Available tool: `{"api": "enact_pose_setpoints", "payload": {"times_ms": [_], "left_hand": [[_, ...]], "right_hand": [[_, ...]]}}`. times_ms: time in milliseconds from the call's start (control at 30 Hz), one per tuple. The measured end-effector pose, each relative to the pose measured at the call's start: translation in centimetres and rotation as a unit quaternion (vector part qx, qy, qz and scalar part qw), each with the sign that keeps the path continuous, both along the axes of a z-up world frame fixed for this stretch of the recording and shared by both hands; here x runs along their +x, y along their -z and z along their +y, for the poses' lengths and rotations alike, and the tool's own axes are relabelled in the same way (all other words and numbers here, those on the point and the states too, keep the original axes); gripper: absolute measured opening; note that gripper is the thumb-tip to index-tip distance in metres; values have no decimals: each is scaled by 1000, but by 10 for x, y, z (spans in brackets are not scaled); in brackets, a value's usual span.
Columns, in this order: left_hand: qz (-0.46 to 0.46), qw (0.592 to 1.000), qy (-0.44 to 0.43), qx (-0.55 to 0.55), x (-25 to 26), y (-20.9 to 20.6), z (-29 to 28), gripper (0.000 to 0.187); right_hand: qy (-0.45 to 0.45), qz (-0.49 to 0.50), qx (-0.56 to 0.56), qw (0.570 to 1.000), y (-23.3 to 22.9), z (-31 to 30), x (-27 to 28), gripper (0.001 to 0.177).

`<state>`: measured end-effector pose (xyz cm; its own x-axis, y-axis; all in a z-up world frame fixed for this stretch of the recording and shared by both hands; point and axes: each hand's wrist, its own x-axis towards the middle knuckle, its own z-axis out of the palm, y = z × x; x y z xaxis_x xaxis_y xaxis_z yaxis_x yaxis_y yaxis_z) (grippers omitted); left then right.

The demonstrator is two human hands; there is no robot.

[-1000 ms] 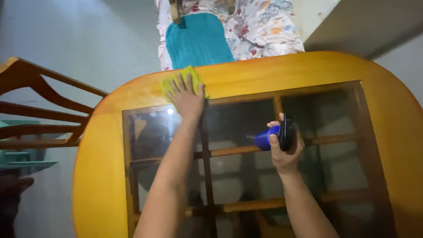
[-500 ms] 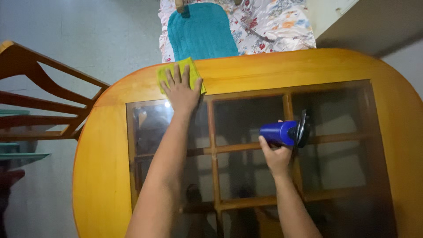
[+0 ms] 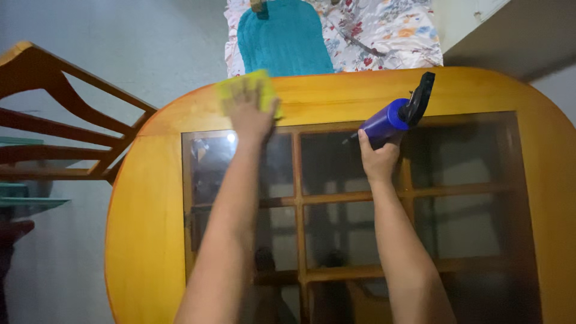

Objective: The person wipes the glass top and wooden frame of a dining table using a yellow cloth. They spray the surface with a blue spray bottle and continue wiping in circular and linear motions across the table.

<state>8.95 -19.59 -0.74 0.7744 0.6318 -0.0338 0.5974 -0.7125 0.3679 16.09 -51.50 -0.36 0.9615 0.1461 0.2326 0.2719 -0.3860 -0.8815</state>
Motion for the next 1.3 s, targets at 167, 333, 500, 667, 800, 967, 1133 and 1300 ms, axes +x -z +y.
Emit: {"api": "enact_pose_setpoints", "payload": {"times_ms": [167,333,500,667,800,967,1133,1300], "left_hand": [[10,994,-24,110,-21,15,-40,70],[23,984,175,32,-1,12,-39,71],[2,999,10,36,-32,1,32,79],[-42,982,-44,180,-66,20,-1,70],[-46,989,129,46,-38,21,-60,58],[-40,987,158,7,-5,3,1,74],[18,995,-93,-16,-74,-3,75,73],[-50,991,-61,110,-80,42,32,65]], "right_hand": [[-8,-5,-30,1000,2,-2,-1,58],[1,-18,-20,1000,9,1,-1,53],[10,9,-47,999,1,1,-2,55],[17,-13,-41,999,-1,3,-2,53],[4,-1,-42,999,1,4,-1,51],[-5,-21,5,1000,2,3,-2,55],[10,-16,-40,999,3,1,-2,53],[12,17,-51,999,8,-1,-1,51]]}}
